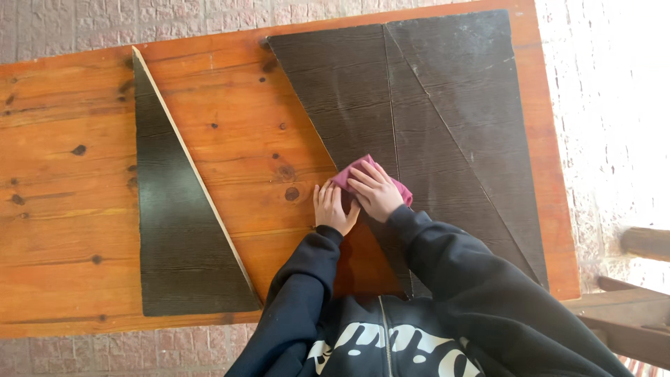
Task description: The person wipes the surface of two dark wooden planks on a table using a pink cloth. They repeatedly rub the planks, flip one over, and continue wiping both sides.
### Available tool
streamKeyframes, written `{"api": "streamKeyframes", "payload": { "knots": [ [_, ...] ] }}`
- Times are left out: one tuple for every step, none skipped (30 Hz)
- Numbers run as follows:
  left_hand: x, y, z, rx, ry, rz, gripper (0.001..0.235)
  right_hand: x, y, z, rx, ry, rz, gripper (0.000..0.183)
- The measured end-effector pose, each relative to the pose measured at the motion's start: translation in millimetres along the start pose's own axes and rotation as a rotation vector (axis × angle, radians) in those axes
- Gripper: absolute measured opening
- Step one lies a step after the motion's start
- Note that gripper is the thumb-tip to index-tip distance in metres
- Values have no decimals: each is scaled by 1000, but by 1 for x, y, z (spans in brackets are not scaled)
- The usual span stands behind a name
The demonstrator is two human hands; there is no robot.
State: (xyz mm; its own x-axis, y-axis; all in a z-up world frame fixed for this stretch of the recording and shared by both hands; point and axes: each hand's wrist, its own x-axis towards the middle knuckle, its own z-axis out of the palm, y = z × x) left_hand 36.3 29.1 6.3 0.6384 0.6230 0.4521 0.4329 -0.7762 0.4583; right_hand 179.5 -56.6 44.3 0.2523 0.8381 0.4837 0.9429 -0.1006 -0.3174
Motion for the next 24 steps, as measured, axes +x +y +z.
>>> {"api": "streamKeyframes", "payload": {
  "knots": [
    [-1,0,-2,2,-6,2,57,-8,4,-5,3,1,5,39],
    [-2,0,-4,2,-7,4,59,-15,8,-10,-11,-19,-2,40],
    [2,1,-2,-4,-7,13,62,-22,15,-16,-33,-33,-6,40],
    [0,2,-5,-8,-11,23,62,-26,20,-22,-38,-28,3,40],
    [2,3,-7,-6,-31,15,62,-25,29,-27,-59,-29,16,40],
    [3,3,-9,-4,-51,8,63,-23,35,-31,-80,-30,29,40],
    [7,4,-11,1,-35,-7,63,-20,45,-29,-76,-34,7,40],
    [10,4,-12,-31,-63,-41,68,-16,54,-25,-102,-31,46,41],
    [11,5,-14,-68,-101,-70,74,-16,63,-23,-130,-30,97,41],
    [18,4,-14,-67,-95,-80,74,-11,66,-18,-128,-35,86,41],
    [26,2,-16,-13,-89,-109,78,-6,69,-14,-139,-23,113,43],
    [34,1,-17,40,-83,-139,81,-2,72,-10,-150,-12,140,44],
    [41,-4,-13,34,-80,-139,81,4,69,-5,-156,-12,138,44],
    [49,-9,-9,86,-71,-125,83,10,68,0,-173,8,134,44],
    [54,-14,-5,137,-64,-113,85,14,65,4,-189,25,131,44],
    [54,-15,1,131,-64,-115,85,18,60,7,-195,21,130,44],
    [54,-18,6,147,-117,-121,82,22,54,12,-162,16,116,43],
    [54,-22,11,163,-170,-128,79,26,48,17,-129,11,102,43],
    [53,-19,9,162,-167,-127,79,24,42,14,-131,12,100,43],
    [52,-17,6,163,-185,-129,76,22,36,11,-79,-32,77,40],
    [60,-18,5,166,-194,-123,74,28,33,12,-29,-65,51,38],
    [62,-20,4,167,-182,-113,74,29,35,7,-36,-51,46,38],
    [60,-18,4,162,-160,-109,76,25,36,0,-28,-66,12,38],
    [57,-17,4,156,-139,-104,79,21,36,-6,-22,-81,-21,38]
  ]
}}
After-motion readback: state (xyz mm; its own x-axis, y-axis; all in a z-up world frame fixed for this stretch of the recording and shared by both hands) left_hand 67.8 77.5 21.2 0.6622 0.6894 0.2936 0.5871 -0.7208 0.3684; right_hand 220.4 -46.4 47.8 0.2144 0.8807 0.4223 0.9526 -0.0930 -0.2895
